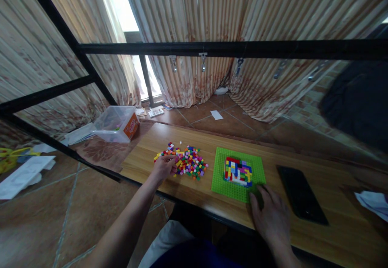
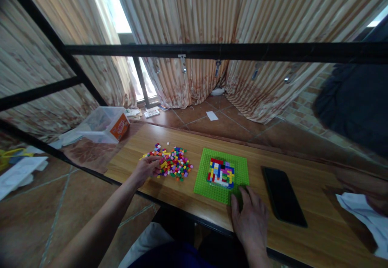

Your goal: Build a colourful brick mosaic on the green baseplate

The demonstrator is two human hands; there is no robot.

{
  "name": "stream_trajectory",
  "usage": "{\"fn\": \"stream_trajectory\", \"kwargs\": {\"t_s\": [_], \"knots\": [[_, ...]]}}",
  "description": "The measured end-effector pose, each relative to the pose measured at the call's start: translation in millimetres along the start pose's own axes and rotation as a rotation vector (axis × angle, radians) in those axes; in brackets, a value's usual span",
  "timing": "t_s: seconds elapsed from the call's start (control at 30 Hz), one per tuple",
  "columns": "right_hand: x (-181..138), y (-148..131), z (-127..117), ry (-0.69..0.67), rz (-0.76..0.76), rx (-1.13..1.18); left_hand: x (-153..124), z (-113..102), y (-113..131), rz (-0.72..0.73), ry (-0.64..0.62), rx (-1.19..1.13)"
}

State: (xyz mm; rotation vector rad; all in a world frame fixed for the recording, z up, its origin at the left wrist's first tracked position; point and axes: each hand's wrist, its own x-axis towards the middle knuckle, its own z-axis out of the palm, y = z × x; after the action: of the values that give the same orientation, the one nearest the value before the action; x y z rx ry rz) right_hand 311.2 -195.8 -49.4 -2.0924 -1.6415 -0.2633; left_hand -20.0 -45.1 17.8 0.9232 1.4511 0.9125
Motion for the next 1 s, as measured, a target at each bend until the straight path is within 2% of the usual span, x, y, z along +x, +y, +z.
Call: {"fn": "stream_trajectory", "kwargs": {"t_s": [0.2, 0.3, 0.4, 0.57, 0.7, 0.77, 0.87, 1.0], "knots": [[0.8, -1.6, -1.9, -0.010, 0.003, 0.008, 0.2, -1.5, 4.5, 0.071, 0.030, 0.040], [1.0, -3.0, -2.0, -0.012, 0.006, 0.005, -4.1, 5.8, 8.2, 0.118, 0.002, 0.025], [1.1, -4.6, -2.2, -0.008, 0.012, -0.003, -13.7, 24.5, 13.2, 0.193, -0.104, 0.037], [1.8, -6.6, -3.4, -0.010, 0.023, 0.003, -31.9, 71.3, 12.3, 0.274, -0.318, 0.062], [2.5, -7.4, -4.3, -0.005, 0.034, 0.017, -40.4, 103.3, -0.9, 0.398, -0.387, 0.189], [2.6, -7.5, -4.3, -0.004, 0.035, 0.024, -42.4, 114.2, -6.9, 0.474, -0.359, 0.305], [2.5, -7.6, -4.1, -0.003, 0.040, 0.030, -43.9, 125.5, -11.5, 0.572, -0.252, 0.481], [2.6, -7.5, -4.4, -0.010, 0.046, 0.036, -44.7, 135.9, -13.7, 0.614, -0.135, 0.578]]}}
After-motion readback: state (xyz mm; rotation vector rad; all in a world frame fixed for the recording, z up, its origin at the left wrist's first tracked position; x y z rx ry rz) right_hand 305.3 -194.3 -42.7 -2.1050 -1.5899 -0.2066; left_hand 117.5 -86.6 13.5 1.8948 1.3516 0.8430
